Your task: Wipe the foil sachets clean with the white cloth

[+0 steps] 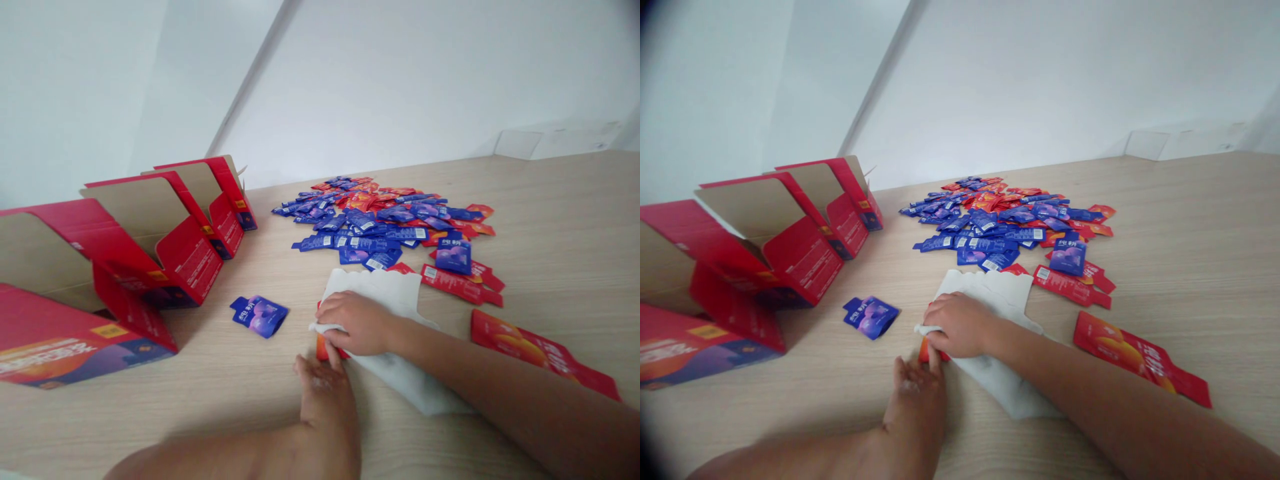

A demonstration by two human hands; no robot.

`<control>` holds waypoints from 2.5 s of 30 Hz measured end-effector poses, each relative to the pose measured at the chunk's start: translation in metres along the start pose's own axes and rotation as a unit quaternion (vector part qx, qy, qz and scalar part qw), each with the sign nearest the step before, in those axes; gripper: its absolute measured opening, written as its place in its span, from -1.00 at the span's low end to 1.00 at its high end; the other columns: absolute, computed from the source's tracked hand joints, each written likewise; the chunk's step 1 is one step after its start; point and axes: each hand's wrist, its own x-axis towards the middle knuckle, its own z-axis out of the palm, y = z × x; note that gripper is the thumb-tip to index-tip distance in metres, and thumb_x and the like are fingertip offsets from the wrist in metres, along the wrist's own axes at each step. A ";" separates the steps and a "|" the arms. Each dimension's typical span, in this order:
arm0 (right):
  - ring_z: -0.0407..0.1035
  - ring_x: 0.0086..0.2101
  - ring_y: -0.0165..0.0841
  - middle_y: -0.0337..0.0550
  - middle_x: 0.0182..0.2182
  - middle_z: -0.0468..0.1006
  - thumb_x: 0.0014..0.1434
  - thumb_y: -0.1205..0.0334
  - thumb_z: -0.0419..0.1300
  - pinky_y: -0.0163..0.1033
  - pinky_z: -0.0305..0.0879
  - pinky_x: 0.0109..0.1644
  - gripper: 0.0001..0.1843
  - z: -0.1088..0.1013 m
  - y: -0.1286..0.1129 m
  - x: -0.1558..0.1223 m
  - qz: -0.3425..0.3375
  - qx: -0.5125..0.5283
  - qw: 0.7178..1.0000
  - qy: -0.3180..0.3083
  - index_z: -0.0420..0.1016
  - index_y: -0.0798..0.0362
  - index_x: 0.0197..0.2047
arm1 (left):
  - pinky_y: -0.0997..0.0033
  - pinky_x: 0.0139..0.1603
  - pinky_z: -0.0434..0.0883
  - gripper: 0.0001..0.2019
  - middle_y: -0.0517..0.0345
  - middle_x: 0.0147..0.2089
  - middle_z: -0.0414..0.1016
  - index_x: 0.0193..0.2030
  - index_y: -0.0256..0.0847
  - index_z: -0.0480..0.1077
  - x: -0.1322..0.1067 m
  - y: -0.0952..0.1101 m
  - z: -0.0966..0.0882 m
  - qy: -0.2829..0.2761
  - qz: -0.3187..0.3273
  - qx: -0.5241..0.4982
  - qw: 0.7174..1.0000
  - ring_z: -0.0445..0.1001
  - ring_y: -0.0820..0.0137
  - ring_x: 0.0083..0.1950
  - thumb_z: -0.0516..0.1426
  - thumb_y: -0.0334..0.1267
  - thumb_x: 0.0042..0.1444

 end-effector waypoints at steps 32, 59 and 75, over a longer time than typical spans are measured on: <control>0.31 0.02 -0.21 -0.03 0.00 0.49 0.22 0.23 0.12 -0.06 0.17 0.12 -0.69 0.000 0.020 -0.007 0.044 -0.018 0.999 0.011 0.48 0.07 0.02 | 0.08 0.08 0.41 -0.49 -0.25 -0.24 0.61 0.19 -0.35 0.30 -0.001 0.002 0.011 0.067 -0.005 0.032 0.997 0.59 0.25 -0.20 -0.14 -0.58 0.13; 0.34 -0.02 -0.22 0.01 -0.08 0.52 0.24 0.24 0.09 -0.07 0.18 0.11 -0.74 0.002 0.043 -0.008 0.105 -0.026 0.993 0.057 0.49 0.12 -0.05 | 0.13 0.06 0.42 -0.47 -0.16 -0.24 0.62 0.18 -0.26 0.33 0.001 0.003 0.010 0.078 -0.009 0.074 0.994 0.59 0.25 -0.19 -0.13 -0.57 0.11; 0.37 -0.12 -0.25 -0.07 -0.19 0.55 0.20 0.25 0.12 -0.12 0.19 0.01 -0.82 -0.004 0.032 -0.007 0.068 -0.026 0.996 0.040 0.52 0.09 -0.19 | 0.12 0.09 0.39 -0.50 -0.19 -0.22 0.62 0.19 -0.32 0.32 0.000 0.001 0.005 0.063 -0.011 0.040 0.997 0.58 0.28 -0.17 -0.12 -0.56 0.12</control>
